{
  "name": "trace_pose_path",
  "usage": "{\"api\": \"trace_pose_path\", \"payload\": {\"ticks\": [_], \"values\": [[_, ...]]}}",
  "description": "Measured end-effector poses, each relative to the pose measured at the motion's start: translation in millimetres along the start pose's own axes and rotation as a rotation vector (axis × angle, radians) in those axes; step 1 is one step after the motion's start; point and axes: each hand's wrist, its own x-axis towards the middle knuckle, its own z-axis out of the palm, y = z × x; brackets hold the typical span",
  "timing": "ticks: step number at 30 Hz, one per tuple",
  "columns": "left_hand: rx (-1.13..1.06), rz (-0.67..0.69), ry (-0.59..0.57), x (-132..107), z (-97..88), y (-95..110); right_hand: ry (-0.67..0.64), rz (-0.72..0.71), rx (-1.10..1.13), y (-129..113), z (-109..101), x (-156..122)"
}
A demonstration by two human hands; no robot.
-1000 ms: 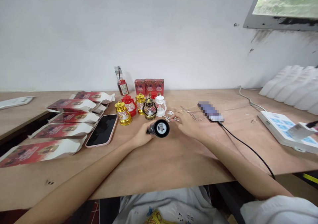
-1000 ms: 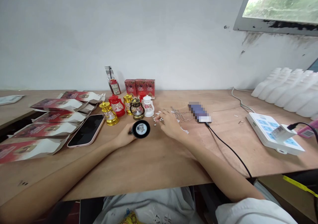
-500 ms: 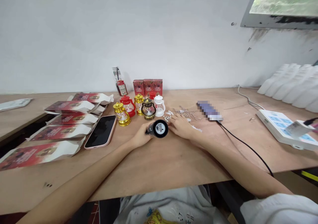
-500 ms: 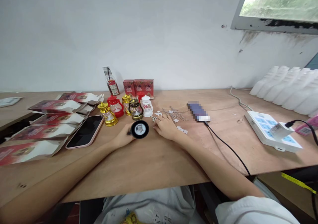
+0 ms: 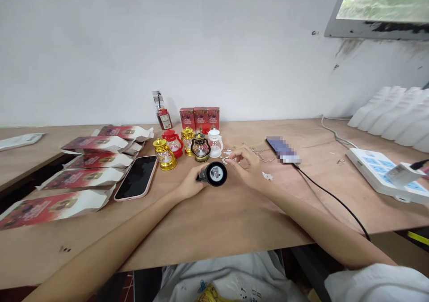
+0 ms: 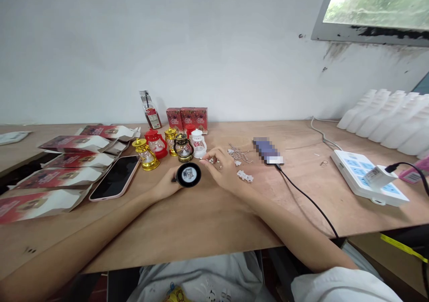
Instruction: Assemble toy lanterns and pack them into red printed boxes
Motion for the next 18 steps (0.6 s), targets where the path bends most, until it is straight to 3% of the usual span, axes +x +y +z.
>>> {"api": "trace_pose_path", "payload": {"ticks": [5,12,15,18], "values": [[-0.028,0.032,0.001,0.0,-0.2,1.3,-0.036,-0.143,0.011,-25.0,-0.9,0.4],[-0.017,0.033,0.005,-0.5,0.1,-3.6,-0.102,-0.194,-0.137,-27.4,1.3,-2.4],[-0.015,0.044,0.006,-0.1,0.5,-3.1,-0.077,-0.178,-0.128,-24.5,-0.4,-1.4],[-0.004,0.032,0.01,0.2,0.8,-3.3,-0.064,-0.06,-0.198,-12.5,-6.3,4.4]]}}
